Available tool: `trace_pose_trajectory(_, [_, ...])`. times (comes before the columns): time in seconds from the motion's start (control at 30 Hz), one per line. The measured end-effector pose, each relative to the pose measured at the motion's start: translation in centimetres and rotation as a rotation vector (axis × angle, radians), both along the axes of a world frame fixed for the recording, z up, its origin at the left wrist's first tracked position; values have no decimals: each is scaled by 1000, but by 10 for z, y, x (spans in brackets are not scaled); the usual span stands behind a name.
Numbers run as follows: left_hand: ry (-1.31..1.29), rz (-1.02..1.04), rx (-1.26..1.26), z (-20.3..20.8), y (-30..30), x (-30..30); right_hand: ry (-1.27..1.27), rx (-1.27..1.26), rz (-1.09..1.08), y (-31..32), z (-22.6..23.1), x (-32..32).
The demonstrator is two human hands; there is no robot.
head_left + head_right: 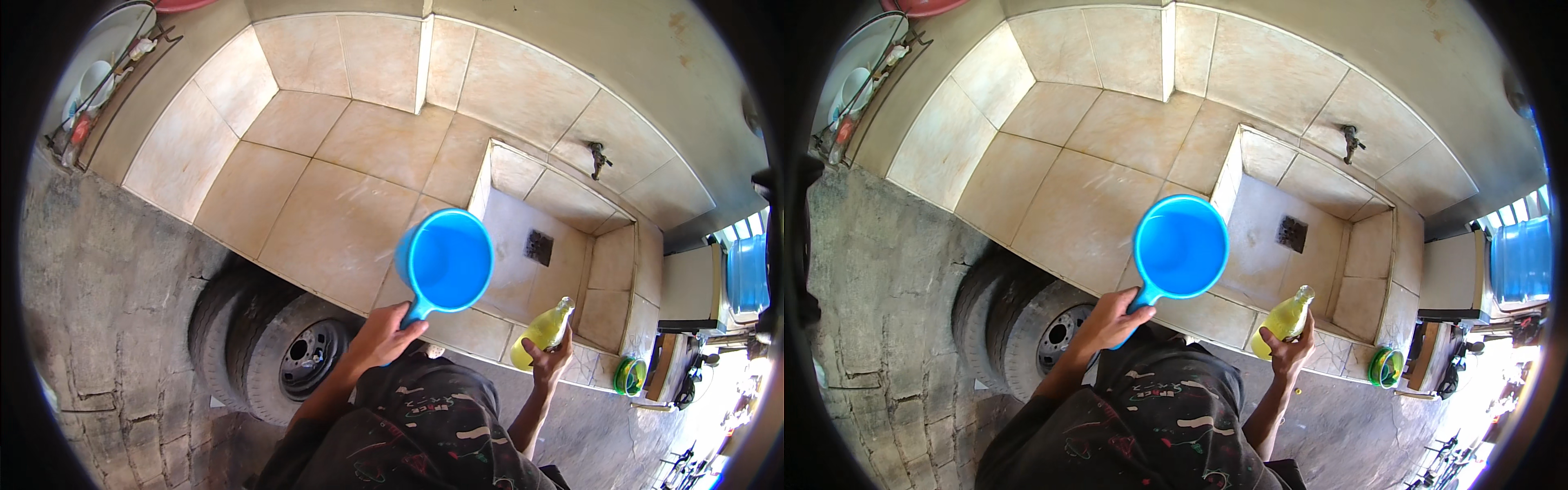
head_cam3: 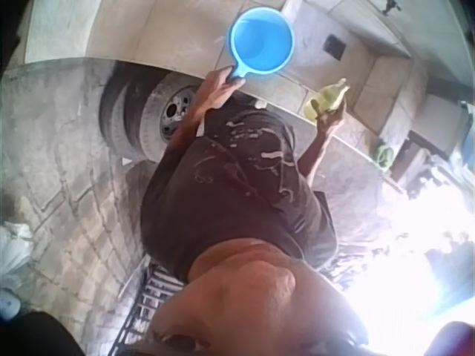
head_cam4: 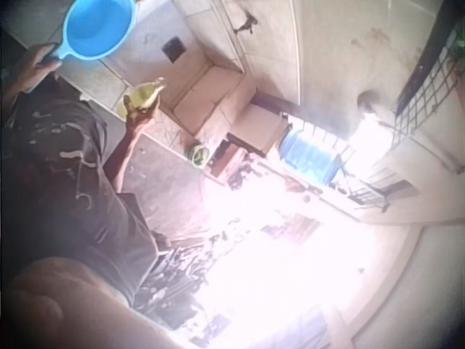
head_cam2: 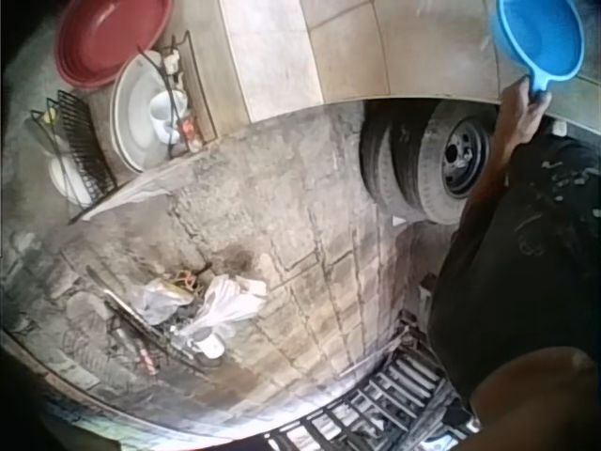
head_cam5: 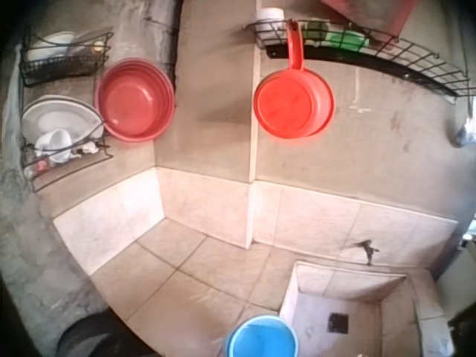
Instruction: The person pours a yellow liquid from a bottle onto a tiled sink and countertop, then uses a blue scoop to spread the liquid across the surfaces. The person moves a red basin and a green container aside to access the sink area.
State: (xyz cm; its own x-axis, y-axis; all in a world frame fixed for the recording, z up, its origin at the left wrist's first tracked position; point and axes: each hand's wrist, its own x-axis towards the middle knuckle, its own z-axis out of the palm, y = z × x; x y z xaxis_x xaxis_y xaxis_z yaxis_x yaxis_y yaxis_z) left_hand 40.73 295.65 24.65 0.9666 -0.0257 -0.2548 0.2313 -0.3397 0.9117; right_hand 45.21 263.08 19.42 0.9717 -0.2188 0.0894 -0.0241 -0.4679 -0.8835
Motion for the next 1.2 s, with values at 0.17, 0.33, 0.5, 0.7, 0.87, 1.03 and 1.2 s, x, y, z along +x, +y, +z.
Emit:
trace_pose_trajectory(0.17, [38, 106, 14, -9, 4, -8, -9, -4, 3, -9, 0, -1])
trace_pose_trajectory(0.33, [35, 143, -11, -18, -6, -14, -41, 20, 8, -21, -5, -4])
trace_pose_trajectory(0.5, [28, 160, -46, -24, -21, -20, -83, 76, 50, -35, -15, -12])
trace_pose_trajectory(0.7, [46, 100, -50, -25, -32, -12, -24, 27, 18, -53, -20, -30])
trace_pose_trajectory(0.87, [59, 69, -61, -22, -33, -6, -23, 65, -45, -60, -22, -41])
trace_pose_trajectory(1.03, [92, 131, -105, -24, -20, -15, 22, 14, -40, -58, -17, -41])
trace_pose_trajectory(1.2, [147, 302, -391, -33, 22, -27, -27, -49, 10, -38, -9, -19])
